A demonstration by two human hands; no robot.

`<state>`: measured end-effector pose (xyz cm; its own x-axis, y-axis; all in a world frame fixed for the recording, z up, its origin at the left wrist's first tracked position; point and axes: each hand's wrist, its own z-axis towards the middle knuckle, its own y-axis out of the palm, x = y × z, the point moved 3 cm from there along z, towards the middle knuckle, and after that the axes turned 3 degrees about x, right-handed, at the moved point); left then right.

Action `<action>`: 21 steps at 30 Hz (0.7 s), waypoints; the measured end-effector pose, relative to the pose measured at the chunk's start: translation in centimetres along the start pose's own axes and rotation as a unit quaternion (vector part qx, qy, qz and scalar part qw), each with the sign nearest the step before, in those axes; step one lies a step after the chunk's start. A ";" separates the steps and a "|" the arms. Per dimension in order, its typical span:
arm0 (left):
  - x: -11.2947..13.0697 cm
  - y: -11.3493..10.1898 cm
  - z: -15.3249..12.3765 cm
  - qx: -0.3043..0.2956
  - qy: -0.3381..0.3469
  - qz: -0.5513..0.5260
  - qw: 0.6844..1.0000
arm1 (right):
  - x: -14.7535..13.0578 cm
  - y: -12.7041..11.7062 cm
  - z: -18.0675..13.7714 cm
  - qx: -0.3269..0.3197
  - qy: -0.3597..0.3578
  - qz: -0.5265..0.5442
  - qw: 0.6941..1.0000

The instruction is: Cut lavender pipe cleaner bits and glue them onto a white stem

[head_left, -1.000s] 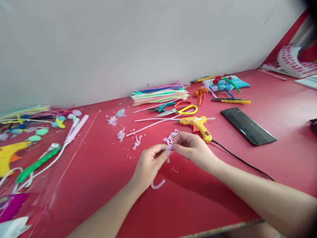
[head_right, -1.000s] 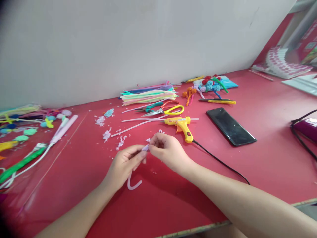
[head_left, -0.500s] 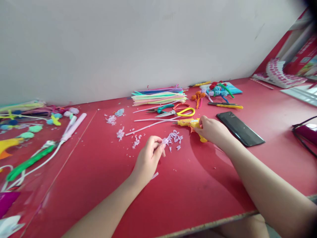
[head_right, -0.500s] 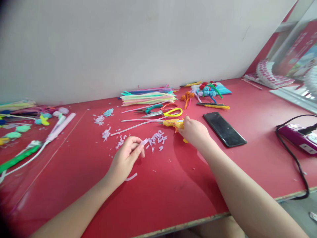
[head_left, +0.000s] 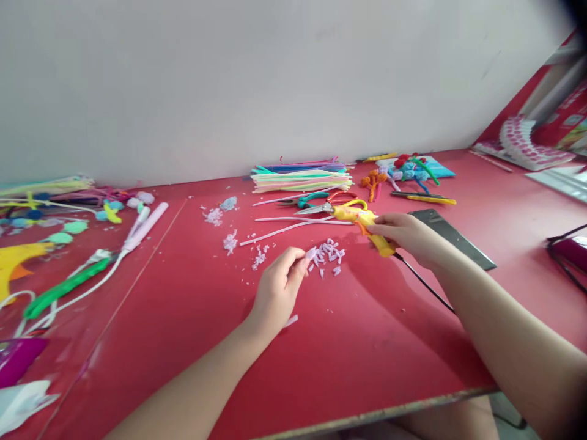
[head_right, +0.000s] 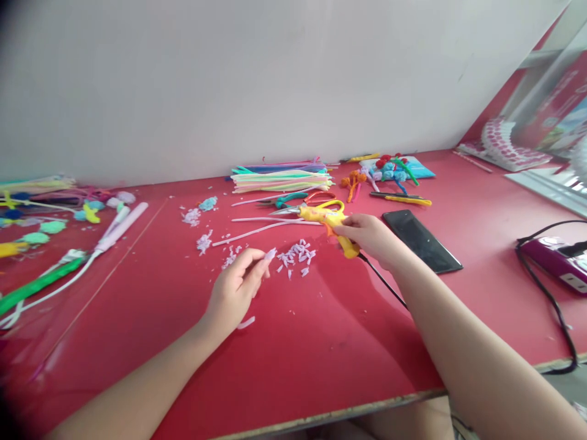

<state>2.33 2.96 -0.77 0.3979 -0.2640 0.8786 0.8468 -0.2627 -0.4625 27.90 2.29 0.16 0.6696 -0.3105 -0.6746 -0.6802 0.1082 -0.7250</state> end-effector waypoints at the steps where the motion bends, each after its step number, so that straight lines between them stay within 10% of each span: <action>1: 0.0 0.0 0.0 -0.001 -0.009 -0.012 1.000 | -0.5 0.0 -0.3 -0.032 -0.010 0.122 0.992; 4: 0.1 0.1 -0.1 -0.008 -0.029 -0.074 0.997 | -1.7 0.2 -1.1 -0.103 0.001 0.345 0.933; 12: -0.9 1.0 0.2 -0.069 -0.166 -0.278 0.944 | -2.5 2.8 -3.2 -0.199 -0.015 0.446 0.872; 21: -0.9 0.5 0.5 -0.012 -0.159 -0.165 0.973 | -1.7 3.4 -4.8 -0.173 -0.085 0.315 0.929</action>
<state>2.55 3.56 -1.70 0.1989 0.1375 0.9703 0.9398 -0.3074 -0.1491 23.01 -1.38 -0.46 0.1239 -0.1316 -0.9835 -0.9887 -0.1003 -0.1112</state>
